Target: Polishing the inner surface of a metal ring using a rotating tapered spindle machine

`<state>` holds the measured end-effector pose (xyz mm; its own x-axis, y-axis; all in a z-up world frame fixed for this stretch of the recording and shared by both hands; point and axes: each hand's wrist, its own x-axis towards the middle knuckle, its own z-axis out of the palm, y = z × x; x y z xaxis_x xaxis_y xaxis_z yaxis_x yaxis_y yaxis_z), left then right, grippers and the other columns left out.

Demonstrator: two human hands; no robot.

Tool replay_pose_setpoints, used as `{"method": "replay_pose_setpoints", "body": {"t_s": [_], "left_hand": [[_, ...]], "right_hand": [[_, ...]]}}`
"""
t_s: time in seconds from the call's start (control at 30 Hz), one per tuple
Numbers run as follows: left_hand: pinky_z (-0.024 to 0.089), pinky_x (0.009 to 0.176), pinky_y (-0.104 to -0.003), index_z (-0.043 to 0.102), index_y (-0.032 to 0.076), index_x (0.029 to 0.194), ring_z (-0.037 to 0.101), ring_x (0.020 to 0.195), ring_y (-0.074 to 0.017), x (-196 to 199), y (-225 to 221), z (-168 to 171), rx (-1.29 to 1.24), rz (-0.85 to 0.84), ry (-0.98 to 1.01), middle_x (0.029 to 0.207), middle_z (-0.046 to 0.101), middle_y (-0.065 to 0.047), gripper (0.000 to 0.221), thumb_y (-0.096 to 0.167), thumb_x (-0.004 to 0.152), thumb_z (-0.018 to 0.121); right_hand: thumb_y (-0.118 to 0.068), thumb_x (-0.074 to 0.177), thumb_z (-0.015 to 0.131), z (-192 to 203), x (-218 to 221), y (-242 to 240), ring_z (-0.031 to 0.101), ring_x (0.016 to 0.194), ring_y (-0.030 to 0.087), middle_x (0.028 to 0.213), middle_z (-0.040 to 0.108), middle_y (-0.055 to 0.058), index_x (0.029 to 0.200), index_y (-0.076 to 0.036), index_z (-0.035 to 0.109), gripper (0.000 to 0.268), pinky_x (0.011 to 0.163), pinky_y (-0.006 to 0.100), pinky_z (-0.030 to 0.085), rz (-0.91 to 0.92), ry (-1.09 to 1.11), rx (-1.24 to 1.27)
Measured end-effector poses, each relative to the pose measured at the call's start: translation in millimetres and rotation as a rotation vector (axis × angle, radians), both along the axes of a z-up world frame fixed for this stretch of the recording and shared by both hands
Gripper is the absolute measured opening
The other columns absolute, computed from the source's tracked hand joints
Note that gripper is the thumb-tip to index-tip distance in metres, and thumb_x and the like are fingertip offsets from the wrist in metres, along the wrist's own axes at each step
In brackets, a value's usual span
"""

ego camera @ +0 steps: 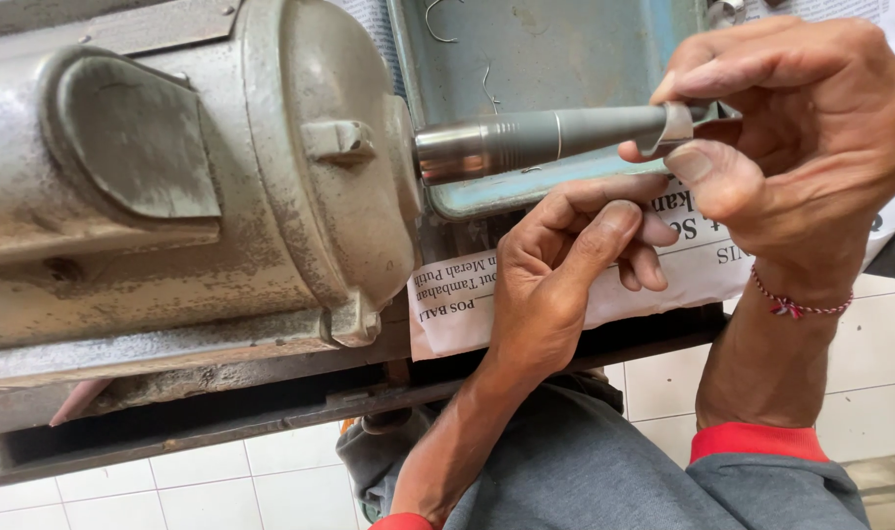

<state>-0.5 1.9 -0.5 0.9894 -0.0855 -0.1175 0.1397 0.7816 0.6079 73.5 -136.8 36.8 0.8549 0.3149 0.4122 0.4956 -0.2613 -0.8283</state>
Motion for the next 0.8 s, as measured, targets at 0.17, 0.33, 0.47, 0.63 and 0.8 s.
{"method": "replay_pose_setpoints", "body": {"t_s": [0.17, 0.33, 0.47, 0.63, 0.8], "left_hand": [[0.056, 0.084, -0.024, 0.068, 0.000, 0.127, 0.066, 0.075, -0.0144, 1.5, -0.6, 1.5, 0.005, -0.003, 0.031, 0.101, 0.073, -0.013, 0.023, 0.014, 0.111, 0.059], [0.052, 0.077, -0.022, 0.068, 0.001, 0.128, 0.068, 0.077, -0.0134, 1.8, -4.7, 0.3, 0.055, -0.014, 0.017, 0.102, 0.074, -0.012, 0.025, 0.017, 0.112, 0.058], [0.053, 0.076, -0.022, 0.067, -0.001, 0.128, 0.068, 0.077, -0.0147, 2.1, -8.9, -0.8, 0.044, -0.003, 0.009, 0.101, 0.073, -0.013, 0.025, 0.016, 0.111, 0.058], [0.052, 0.076, -0.021, 0.067, -0.001, 0.128, 0.068, 0.077, -0.0143, 2.4, -9.7, -0.6, 0.030, 0.000, 0.004, 0.101, 0.073, -0.012, 0.025, 0.015, 0.112, 0.058], [0.053, 0.076, -0.022, 0.067, 0.000, 0.128, 0.068, 0.076, -0.0149, 3.5, -11.9, -2.1, 0.035, 0.004, 0.008, 0.101, 0.073, -0.012, 0.024, 0.014, 0.112, 0.058]], "right_hand": [[0.023, 0.102, 0.053, -9.0, 1.1, -17.6, 0.071, 0.094, 0.040, 0.114, 0.053, 0.032, 0.122, 0.021, 0.046, 0.022, 0.079, 0.038, 0.062, -0.037, 0.118, 0.031], [-0.002, 0.113, 0.053, -19.7, -2.7, -37.1, 0.064, 0.109, 0.029, 0.130, 0.051, 0.026, 0.134, 0.005, 0.046, 0.023, 0.092, 0.039, 0.073, -0.163, 0.209, 0.200], [-0.016, 0.111, 0.061, -13.1, -3.2, -44.4, 0.070, 0.100, 0.020, 0.130, 0.058, 0.016, 0.130, -0.008, 0.054, 0.021, 0.082, 0.030, 0.074, -0.260, 0.388, 0.333], [-0.017, 0.110, 0.058, -26.9, 2.3, -73.5, 0.074, 0.105, 0.021, 0.140, 0.058, 0.018, 0.135, -0.007, 0.055, 0.027, 0.085, 0.035, 0.076, -0.141, 0.501, 0.548], [-0.031, 0.104, 0.070, -32.3, -0.4, -80.0, 0.068, 0.119, 0.021, 0.152, 0.050, 0.020, 0.144, -0.008, 0.049, 0.050, 0.090, 0.035, 0.074, -0.058, 0.440, 0.490]]}}
